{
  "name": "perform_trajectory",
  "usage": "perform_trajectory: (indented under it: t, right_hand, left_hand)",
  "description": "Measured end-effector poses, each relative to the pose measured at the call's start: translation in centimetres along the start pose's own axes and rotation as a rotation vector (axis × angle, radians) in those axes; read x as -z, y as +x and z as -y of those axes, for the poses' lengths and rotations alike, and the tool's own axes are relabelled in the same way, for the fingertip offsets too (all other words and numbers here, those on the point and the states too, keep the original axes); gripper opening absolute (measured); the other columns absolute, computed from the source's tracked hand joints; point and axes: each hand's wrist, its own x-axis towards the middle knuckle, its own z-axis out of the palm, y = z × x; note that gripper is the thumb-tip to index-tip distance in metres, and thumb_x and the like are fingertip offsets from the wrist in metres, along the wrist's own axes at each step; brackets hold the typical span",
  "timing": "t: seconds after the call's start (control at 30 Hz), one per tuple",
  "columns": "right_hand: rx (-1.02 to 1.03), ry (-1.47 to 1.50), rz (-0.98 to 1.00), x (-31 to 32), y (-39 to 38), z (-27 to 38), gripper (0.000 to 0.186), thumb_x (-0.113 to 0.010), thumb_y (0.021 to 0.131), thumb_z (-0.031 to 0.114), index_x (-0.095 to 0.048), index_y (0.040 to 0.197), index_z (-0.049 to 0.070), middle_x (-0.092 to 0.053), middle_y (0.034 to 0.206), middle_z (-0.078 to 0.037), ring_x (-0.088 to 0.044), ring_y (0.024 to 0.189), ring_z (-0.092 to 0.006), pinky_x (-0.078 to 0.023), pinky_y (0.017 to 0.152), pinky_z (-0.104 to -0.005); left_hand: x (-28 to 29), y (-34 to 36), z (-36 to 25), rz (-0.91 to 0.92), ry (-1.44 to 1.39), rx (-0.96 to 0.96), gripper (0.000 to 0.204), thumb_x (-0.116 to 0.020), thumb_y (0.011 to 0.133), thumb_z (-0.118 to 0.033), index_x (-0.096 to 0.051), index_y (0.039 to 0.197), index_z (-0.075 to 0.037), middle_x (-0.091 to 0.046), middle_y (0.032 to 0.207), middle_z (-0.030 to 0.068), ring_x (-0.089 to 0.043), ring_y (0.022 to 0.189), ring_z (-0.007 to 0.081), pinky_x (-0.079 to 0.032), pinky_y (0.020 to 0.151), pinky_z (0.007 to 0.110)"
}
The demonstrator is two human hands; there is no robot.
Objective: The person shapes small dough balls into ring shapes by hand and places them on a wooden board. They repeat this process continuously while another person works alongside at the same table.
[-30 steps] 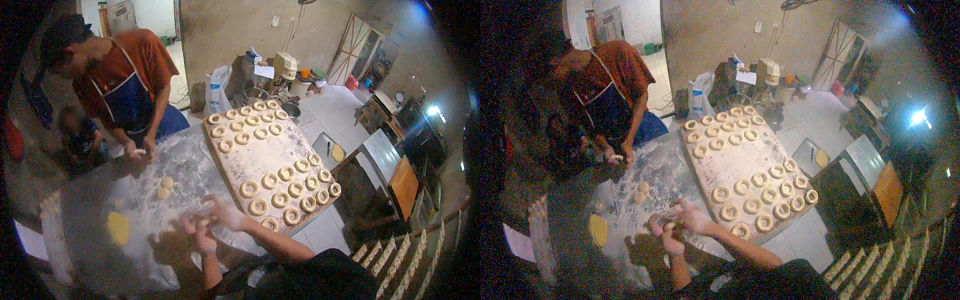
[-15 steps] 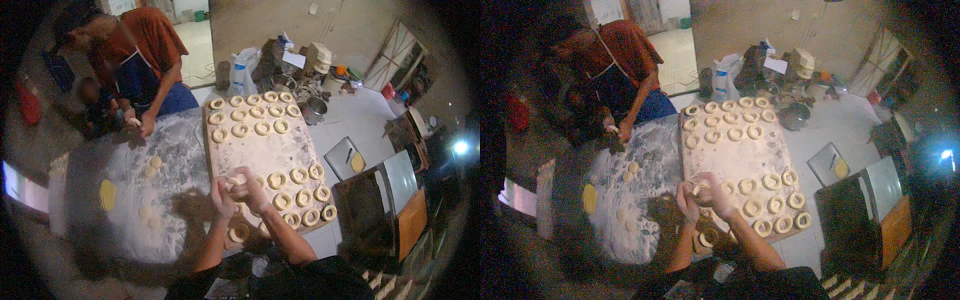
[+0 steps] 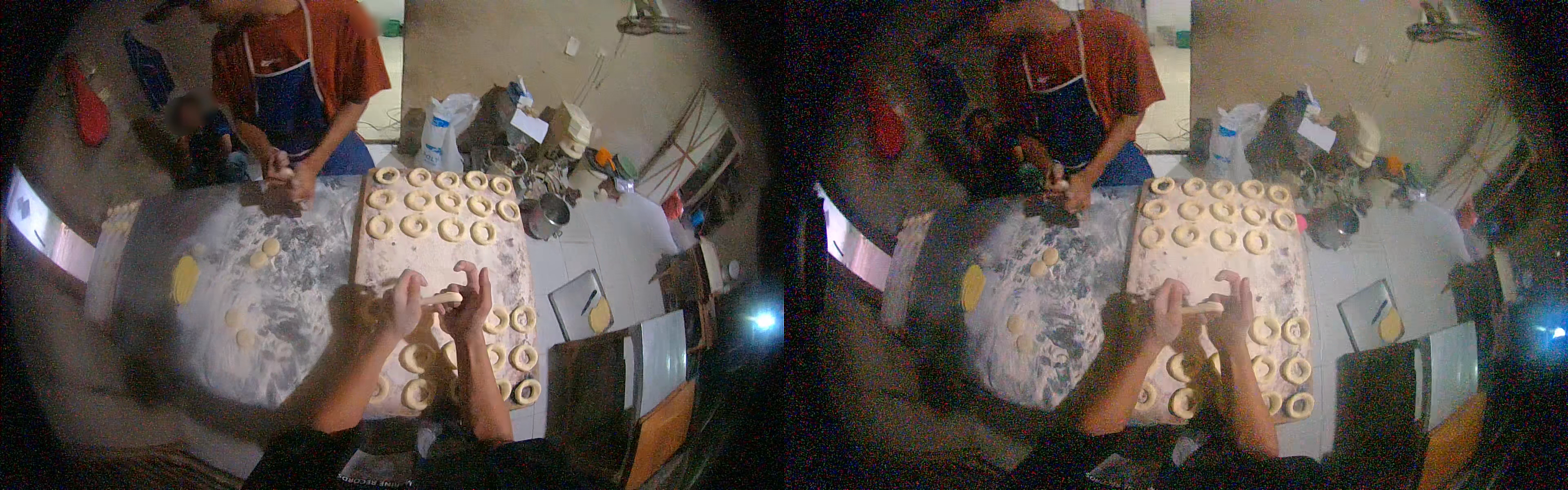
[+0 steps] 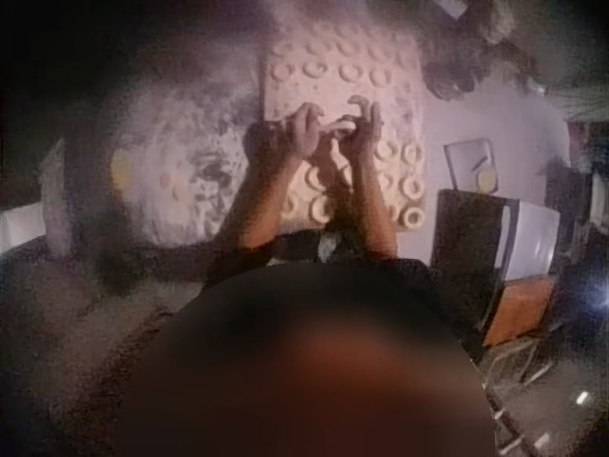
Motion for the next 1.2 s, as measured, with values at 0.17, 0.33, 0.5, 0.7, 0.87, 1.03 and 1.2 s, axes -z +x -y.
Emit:
perform_trajectory:
  t: [0.17,0.33,0.5,0.7,0.87,1.03,1.2]
  right_hand:
    - [-0.178,-0.832,-0.025,0.3,3.0,-1.1,0.068,-0.042,0.097,0.06,-0.033,0.144,0.012,-0.057,0.116,-0.02,-0.059,0.106,-0.027,-0.048,0.086,-0.036]
    - [-0.321,-1.167,-0.43,1.6,8.3,-1.6,0.089,-0.047,0.092,0.065,-0.02,0.149,0.002,-0.047,0.137,-0.028,-0.051,0.123,-0.0391,-0.042,0.099,-0.0414]
    - [0.101,-1.762,-0.431,1.4,5.7,-2.0,0.071,-0.057,0.092,0.047,-0.032,0.143,0.005,-0.062,0.106,-0.024,-0.064,0.095,-0.0373,-0.05,0.084,-0.0429]
    - [-0.206,-1.311,0.181,-8.8,1.3,-15.1,0.032,-0.059,0.093,0.018,-0.055,0.122,0.005,-0.067,0.085,-0.016,-0.067,0.08,-0.0275,-0.053,0.073,-0.0382]
    - [-0.384,-1.824,0.85,-18.5,0.6,-28.8,0.038,-0.058,0.09,0.03,-0.057,0.117,0.003,-0.069,0.1,-0.022,-0.067,0.095,-0.0382,-0.054,0.079,-0.0449]
    - [-0.362,-1.733,0.698,-23.9,-0.5,-34.1,0.036,-0.057,0.091,0.029,-0.052,0.117,0.004,-0.068,0.104,-0.023,-0.066,0.1,-0.0394,-0.053,0.08,-0.0447]
    - [-0.441,-1.143,0.583,-26.0,-0.7,-31.9,0.026,-0.062,0.088,0.009,-0.049,0.111,0.009,-0.065,0.097,-0.015,-0.067,0.097,-0.029,-0.052,0.078,-0.0382]
  left_hand:
    - [-1.1,2.7,1.2,0.16,0.78,-0.001,0.028,-0.046,0.098,-0.019,-0.05,0.118,0.001,-0.061,0.104,0.0251,-0.061,0.094,0.0407,-0.047,0.078,0.048]
    - [-0.7,8.8,4.6,-0.062,0.861,-0.28,0.052,-0.043,0.099,-0.036,-0.041,0.135,0.001,-0.052,0.123,0.0385,-0.055,0.109,0.054,-0.039,0.096,0.06]
    - [5.6,5.6,7.6,-0.27,0.795,0.011,0.061,-0.045,0.098,-0.046,-0.039,0.138,-0.001,-0.047,0.131,0.0378,-0.052,0.113,0.0551,-0.038,0.1,0.06]
    - [19.3,-11.5,9.7,-0.44,0.469,0.219,0.041,-0.054,0.097,-0.026,-0.047,0.128,-0.001,-0.059,0.114,0.0284,-0.06,0.102,0.0444,-0.048,0.09,0.05]
    - [28.7,-19.6,14.5,-0.684,0.366,0.316,0.023,-0.06,0.094,-0.018,-0.053,0.111,-0.004,-0.063,0.094,0.02,-0.062,0.091,0.0378,-0.049,0.083,0.047]
    - [32.8,-20.3,17.6,-0.667,0.546,0.355,0.031,-0.054,0.097,-0.024,-0.054,0.119,-0.002,-0.064,0.1,0.0257,-0.063,0.091,0.0443,-0.052,0.079,0.047]
    - [36.6,-19.8,14.7,-0.486,0.168,0.228,0.034,-0.062,0.094,-0.029,-0.063,0.114,-0.001,-0.068,0.099,0.0211,-0.067,0.09,0.0351,-0.053,0.078,0.042]
